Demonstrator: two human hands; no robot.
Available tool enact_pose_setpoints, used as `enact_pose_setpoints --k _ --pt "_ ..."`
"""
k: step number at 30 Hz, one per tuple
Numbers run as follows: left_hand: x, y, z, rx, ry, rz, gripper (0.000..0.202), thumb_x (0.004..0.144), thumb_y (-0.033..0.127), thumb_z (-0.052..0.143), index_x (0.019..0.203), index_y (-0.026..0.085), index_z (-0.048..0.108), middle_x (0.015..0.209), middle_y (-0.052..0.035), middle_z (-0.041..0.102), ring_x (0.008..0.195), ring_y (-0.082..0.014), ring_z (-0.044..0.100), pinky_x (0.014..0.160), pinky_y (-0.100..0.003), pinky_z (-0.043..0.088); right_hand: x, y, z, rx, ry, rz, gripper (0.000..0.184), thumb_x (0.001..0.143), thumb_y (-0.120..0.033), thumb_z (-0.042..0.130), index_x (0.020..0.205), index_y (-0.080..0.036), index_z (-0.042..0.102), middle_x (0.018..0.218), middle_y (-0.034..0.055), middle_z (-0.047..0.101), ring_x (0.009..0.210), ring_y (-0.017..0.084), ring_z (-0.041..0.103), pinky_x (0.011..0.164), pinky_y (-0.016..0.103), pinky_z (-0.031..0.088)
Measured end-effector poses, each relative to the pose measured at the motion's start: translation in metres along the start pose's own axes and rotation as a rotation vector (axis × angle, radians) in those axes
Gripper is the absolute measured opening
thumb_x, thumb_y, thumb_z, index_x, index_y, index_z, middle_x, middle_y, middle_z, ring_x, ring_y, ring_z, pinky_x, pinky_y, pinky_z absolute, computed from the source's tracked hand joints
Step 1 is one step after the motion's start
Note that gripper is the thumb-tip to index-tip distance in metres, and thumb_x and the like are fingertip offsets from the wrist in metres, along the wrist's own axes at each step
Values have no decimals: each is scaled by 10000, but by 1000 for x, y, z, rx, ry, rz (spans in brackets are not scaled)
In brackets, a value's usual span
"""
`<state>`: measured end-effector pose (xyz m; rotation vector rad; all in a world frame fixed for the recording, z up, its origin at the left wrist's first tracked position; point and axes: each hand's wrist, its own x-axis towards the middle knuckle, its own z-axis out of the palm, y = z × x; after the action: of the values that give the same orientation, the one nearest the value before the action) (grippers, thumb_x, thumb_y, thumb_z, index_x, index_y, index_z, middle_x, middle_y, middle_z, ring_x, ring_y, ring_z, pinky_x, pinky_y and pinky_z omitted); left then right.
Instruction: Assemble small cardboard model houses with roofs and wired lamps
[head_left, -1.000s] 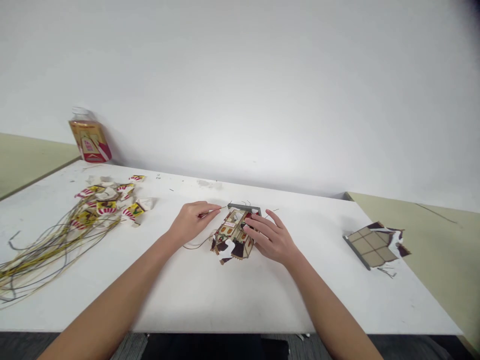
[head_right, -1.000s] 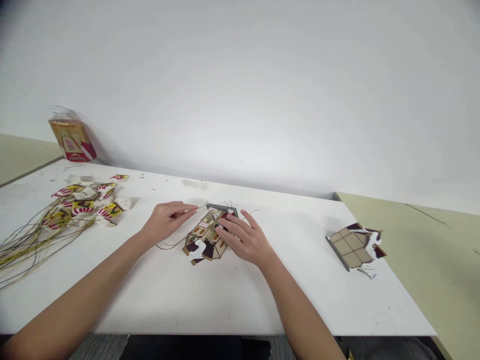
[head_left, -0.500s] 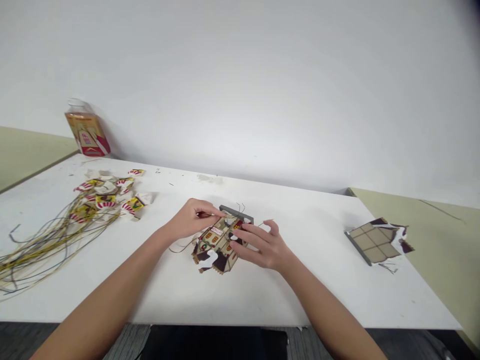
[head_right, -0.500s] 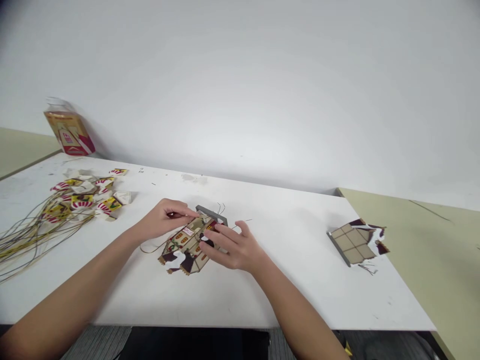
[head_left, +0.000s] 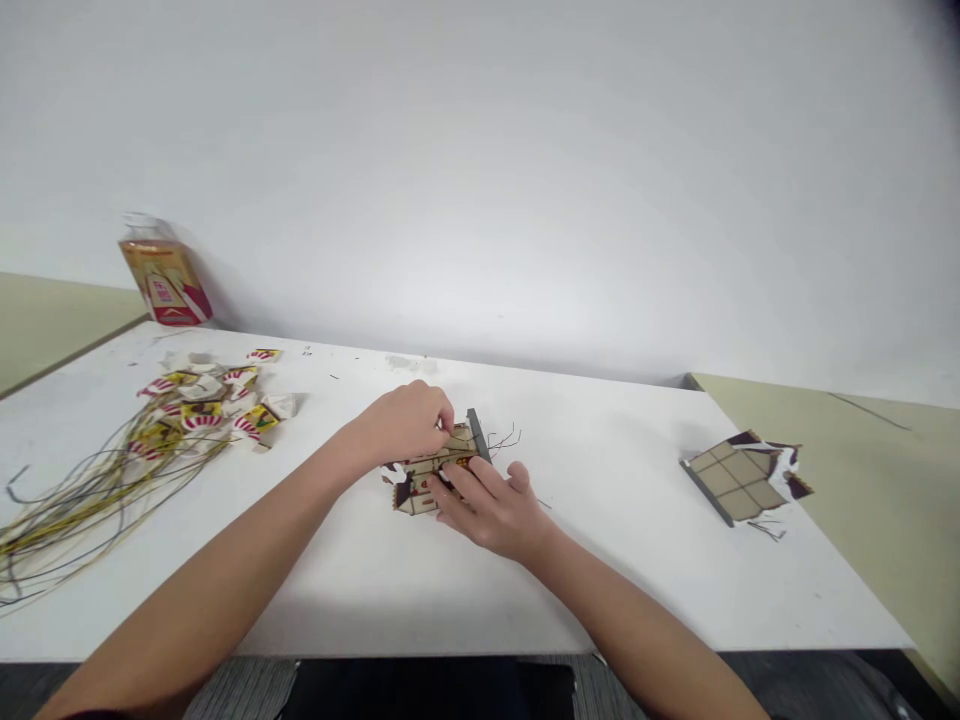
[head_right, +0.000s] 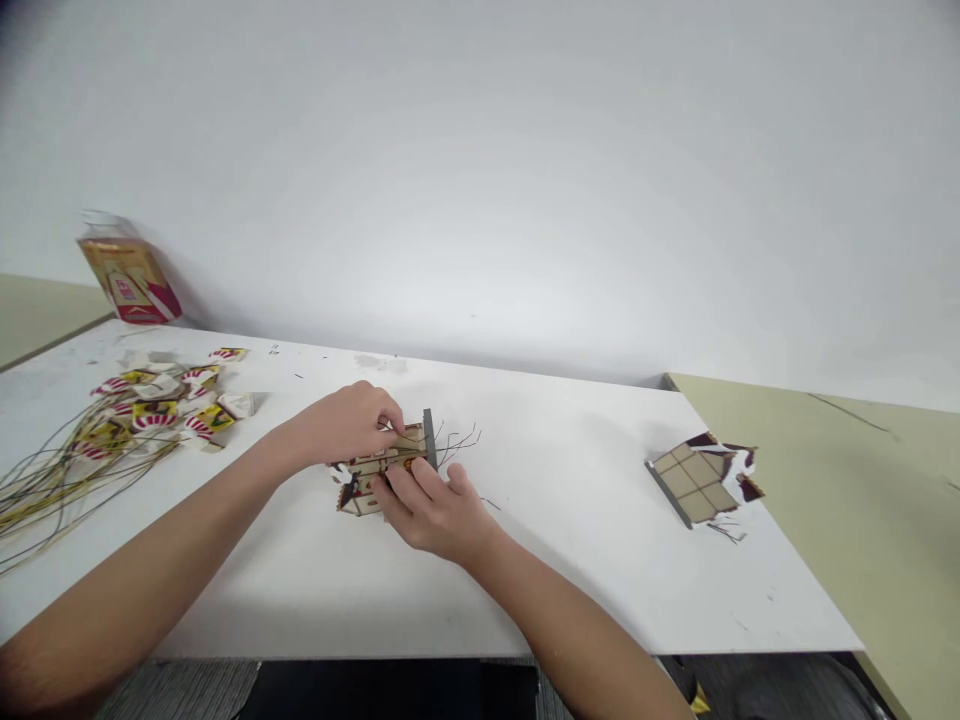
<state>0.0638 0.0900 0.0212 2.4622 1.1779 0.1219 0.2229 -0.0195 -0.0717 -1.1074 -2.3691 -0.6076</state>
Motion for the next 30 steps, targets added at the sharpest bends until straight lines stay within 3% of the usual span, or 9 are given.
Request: enact_pose_setpoints --k 3,5,7,9,12,14,19,24,30 --pt "2 14 -4 97 -33 -56 244 614 124 510 692 215 722 741 -53 702 585 -161 571 528 -257 368 -2 4 -1 29 54 -59 326 897 -540 503 1149 -357 600 1027 -33 708 863 171 623 809 342 354" --pt "1 21 -5 163 -38 -79 251 613 117 511 718 209 720 778 -67 701 583 -164 563 519 -261 352 -4 10 -1 89 195 -87 408 850 -653 489 1086 -350 625 962 -37 714 820 173 609 849 369 321" --pt "-2 25 -3 220 -38 -75 255 626 114 513 734 214 721 788 -71 694 584 -167 559 519 -265 341 -6 19 -3 131 347 -22 389 836 -636 523 1037 -323 640 876 -30 713 778 170 601 885 391 287" --pt "-4 26 0 257 -37 -54 243 643 111 513 727 214 716 769 -74 681 579 -166 555 516 -265 335 -5 30 -4 163 389 176 269 879 -496 543 1000 -281 649 825 -12 707 750 162 604 880 397 282" --pt "-6 27 6 298 -41 -34 207 692 110 495 685 187 686 707 -84 644 557 -164 554 513 -264 345 -3 42 -2 316 220 544 181 932 -285 481 940 -244 658 841 5 702 749 142 619 811 360 334" --pt "-6 29 10 331 -52 -49 204 721 103 477 685 175 665 704 -90 629 568 -177 572 523 -271 367 -2 47 3 482 102 660 196 931 -236 469 914 -243 664 852 -1 695 739 125 622 754 317 382" --pt "-5 42 18 378 -53 -155 234 714 47 472 796 160 659 730 -105 627 648 -217 627 554 -280 402 -1 45 16 711 1 600 203 885 -162 478 852 -225 668 835 3 671 712 111 618 667 248 437" --pt "-4 44 21 313 -74 -147 229 708 39 459 711 168 648 711 -85 636 617 -184 607 525 -253 360 -2 40 20 628 -95 542 273 810 -51 437 784 -214 654 876 5 664 762 116 621 669 251 407" --pt "-4 39 26 163 -17 -132 236 711 69 462 655 198 651 694 -63 634 542 -156 544 497 -258 313 -6 39 27 428 -68 516 245 710 -46 485 794 -213 642 850 4 622 764 143 568 651 292 283"
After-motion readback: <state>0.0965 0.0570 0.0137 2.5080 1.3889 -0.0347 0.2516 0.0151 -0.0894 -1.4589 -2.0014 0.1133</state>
